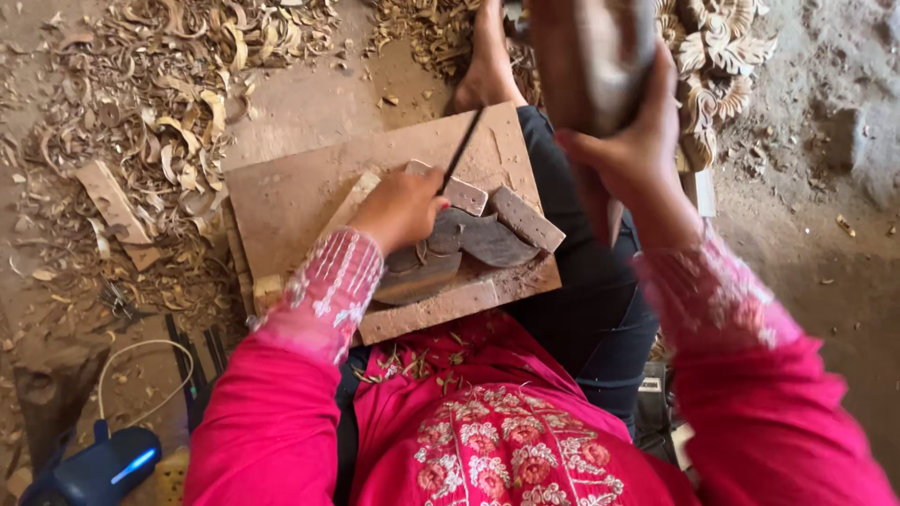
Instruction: The person carves a decorative pattern into a piece of wood using a chisel and a wooden mallet. They repeatedly strike the chisel to shape the wood, creating curved and circular designs.
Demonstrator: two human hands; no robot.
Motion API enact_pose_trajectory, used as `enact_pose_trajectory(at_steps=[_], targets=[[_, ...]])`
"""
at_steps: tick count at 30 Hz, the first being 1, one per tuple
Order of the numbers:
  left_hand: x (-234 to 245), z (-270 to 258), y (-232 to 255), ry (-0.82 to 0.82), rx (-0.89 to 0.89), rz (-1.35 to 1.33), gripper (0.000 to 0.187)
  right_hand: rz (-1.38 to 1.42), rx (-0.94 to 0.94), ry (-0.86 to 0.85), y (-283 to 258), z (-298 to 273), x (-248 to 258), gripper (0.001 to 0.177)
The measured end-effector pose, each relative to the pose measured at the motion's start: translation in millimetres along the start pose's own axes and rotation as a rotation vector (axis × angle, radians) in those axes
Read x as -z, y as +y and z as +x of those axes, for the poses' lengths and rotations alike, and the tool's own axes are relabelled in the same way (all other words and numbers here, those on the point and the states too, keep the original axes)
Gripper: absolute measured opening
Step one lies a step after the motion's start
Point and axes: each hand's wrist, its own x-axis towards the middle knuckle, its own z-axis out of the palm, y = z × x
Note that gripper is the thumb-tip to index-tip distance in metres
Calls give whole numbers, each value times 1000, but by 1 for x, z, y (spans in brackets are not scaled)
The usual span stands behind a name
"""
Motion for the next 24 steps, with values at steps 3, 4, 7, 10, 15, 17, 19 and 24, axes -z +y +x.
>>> enact_pose_trajectory(at_steps=[3, 4, 7, 10, 15, 17, 19, 24], targets=[[12, -43, 15, 83, 98, -122, 19, 101, -102, 55, 11, -37, 15, 113], [13, -63, 18, 229, 148, -315, 13, 21, -81, 58, 16, -58, 27, 115], [-1, -98, 21, 368, 212, -638, 3, -159, -196, 31, 35, -127, 64, 109], [-25, -107, 42, 231, 223, -631, 4, -323, -317, 26, 48, -175, 86, 109], [-38, -87, 79, 34, 98, -752, 6, -287, -364, 124, 57, -216, 82, 109], [-33, -61, 71, 188, 186, -593, 8, -242, -358, 173, 57, -220, 78, 107], [-31, -33, 63, 393, 64, -575, 6, -270, -358, 148, 57, -217, 78, 113], [-37, 22, 52, 197, 97, -435, 13, -319, -379, 99, 52, -213, 77, 115]])
